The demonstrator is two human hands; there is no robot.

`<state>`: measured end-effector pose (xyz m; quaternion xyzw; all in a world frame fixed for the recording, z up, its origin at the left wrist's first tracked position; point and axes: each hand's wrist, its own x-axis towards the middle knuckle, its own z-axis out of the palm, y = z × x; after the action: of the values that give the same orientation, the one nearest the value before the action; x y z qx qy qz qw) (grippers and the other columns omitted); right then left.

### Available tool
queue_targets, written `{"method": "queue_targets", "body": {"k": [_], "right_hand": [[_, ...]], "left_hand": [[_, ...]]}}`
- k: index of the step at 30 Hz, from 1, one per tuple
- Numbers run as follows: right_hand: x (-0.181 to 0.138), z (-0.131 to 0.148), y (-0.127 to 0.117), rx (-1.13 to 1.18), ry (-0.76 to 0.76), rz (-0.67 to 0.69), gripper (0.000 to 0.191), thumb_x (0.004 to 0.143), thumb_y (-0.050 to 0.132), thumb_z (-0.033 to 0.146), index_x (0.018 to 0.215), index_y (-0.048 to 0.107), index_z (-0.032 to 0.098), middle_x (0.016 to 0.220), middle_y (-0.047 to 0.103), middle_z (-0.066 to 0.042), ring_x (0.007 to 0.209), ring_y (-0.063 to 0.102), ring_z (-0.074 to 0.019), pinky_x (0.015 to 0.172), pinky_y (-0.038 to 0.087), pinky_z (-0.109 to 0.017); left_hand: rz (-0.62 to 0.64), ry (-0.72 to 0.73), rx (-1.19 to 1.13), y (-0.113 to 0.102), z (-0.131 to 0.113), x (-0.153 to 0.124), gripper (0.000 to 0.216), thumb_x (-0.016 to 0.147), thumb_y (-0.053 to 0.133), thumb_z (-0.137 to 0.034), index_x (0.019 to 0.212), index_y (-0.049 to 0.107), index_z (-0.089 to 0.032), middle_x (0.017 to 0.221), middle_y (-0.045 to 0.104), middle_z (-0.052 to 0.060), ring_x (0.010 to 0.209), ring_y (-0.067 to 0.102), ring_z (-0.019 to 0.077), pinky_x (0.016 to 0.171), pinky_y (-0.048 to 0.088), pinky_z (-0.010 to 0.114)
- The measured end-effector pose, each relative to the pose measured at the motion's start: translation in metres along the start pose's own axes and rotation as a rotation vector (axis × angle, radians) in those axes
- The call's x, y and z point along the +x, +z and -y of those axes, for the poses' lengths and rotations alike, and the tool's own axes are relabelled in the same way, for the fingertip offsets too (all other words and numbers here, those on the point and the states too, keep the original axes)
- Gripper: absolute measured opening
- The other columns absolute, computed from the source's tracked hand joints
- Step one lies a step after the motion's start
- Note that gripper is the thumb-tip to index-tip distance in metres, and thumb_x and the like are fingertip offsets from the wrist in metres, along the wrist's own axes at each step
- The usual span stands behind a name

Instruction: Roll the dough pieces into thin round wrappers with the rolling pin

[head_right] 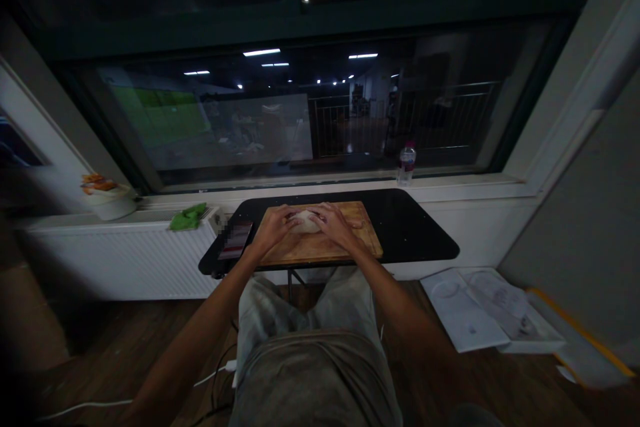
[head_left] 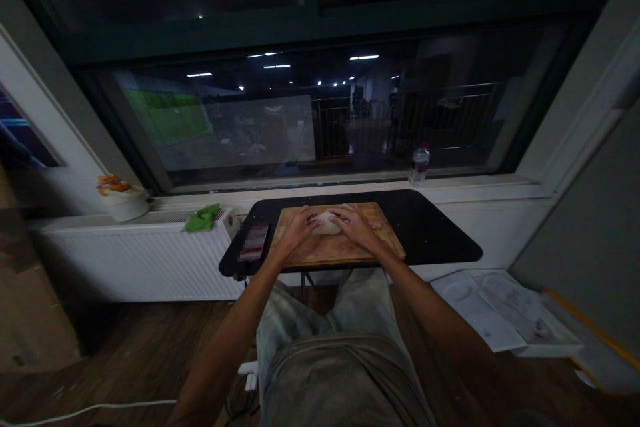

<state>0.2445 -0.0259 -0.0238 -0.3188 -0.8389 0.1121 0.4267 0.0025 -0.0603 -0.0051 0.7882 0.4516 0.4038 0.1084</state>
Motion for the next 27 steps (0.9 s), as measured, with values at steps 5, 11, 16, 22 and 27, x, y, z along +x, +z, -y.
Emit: {"method": "queue_targets", "body": {"k": [5, 11, 16, 22, 27], "right_hand": [[0.0, -0.004, 0.0, 0.006, -0.007, -0.001, 0.032, 0.115, 0.059, 0.036, 0.135, 0.083, 0.028, 0.129, 0.079, -0.01, 0.126, 0.069, -0.0281, 0.118, 0.051, -0.047], [0.0, -0.001, -0.006, -0.025, -0.008, 0.024, 0.031, 0.116, 0.059, 0.041, 0.127, 0.083, 0.025, 0.124, 0.076, -0.01, 0.12, 0.067, -0.0271, 0.114, 0.052, -0.043], [0.006, 0.001, -0.015, 0.085, -0.041, -0.006, 0.034, 0.116, 0.06, 0.046, 0.121, 0.084, 0.023, 0.115, 0.075, -0.01, 0.112, 0.068, -0.0257, 0.105, 0.054, -0.04], [0.016, 0.005, -0.026, 0.263, 0.01, 0.008, 0.034, 0.109, 0.07, 0.051, 0.118, 0.087, 0.023, 0.114, 0.08, -0.009, 0.105, 0.073, -0.0243, 0.097, 0.057, -0.036], [0.018, 0.009, -0.007, 0.332, 0.043, 0.081, 0.029, 0.105, 0.074, 0.048, 0.106, 0.088, 0.023, 0.107, 0.083, -0.008, 0.103, 0.074, -0.0255, 0.097, 0.056, -0.037]], "left_hand": [[-0.023, -0.043, -0.05, 0.005, 0.0, -0.003, 0.02, 0.1, 0.076, -0.025, 0.117, 0.085, -0.021, 0.124, 0.083, 0.01, 0.119, 0.075, 0.0285, 0.112, 0.056, 0.04], [-0.12, -0.077, -0.182, 0.013, -0.006, 0.0, 0.013, 0.101, 0.075, -0.025, 0.104, 0.085, -0.019, 0.108, 0.083, 0.009, 0.104, 0.076, 0.0248, 0.097, 0.06, 0.035], [-0.146, -0.047, -0.216, 0.008, -0.016, 0.01, 0.017, 0.1, 0.076, -0.032, 0.097, 0.086, -0.019, 0.099, 0.082, 0.007, 0.093, 0.075, 0.0223, 0.085, 0.059, 0.031], [-0.123, -0.157, -0.256, -0.001, -0.026, 0.015, 0.035, 0.099, 0.076, -0.048, 0.092, 0.086, -0.016, 0.094, 0.084, 0.01, 0.084, 0.074, 0.0228, 0.076, 0.055, 0.03], [-0.148, -0.276, -0.306, 0.005, -0.025, 0.025, 0.058, 0.101, 0.067, -0.065, 0.076, 0.079, -0.014, 0.071, 0.075, 0.007, 0.068, 0.066, 0.0194, 0.064, 0.046, 0.028]]}}
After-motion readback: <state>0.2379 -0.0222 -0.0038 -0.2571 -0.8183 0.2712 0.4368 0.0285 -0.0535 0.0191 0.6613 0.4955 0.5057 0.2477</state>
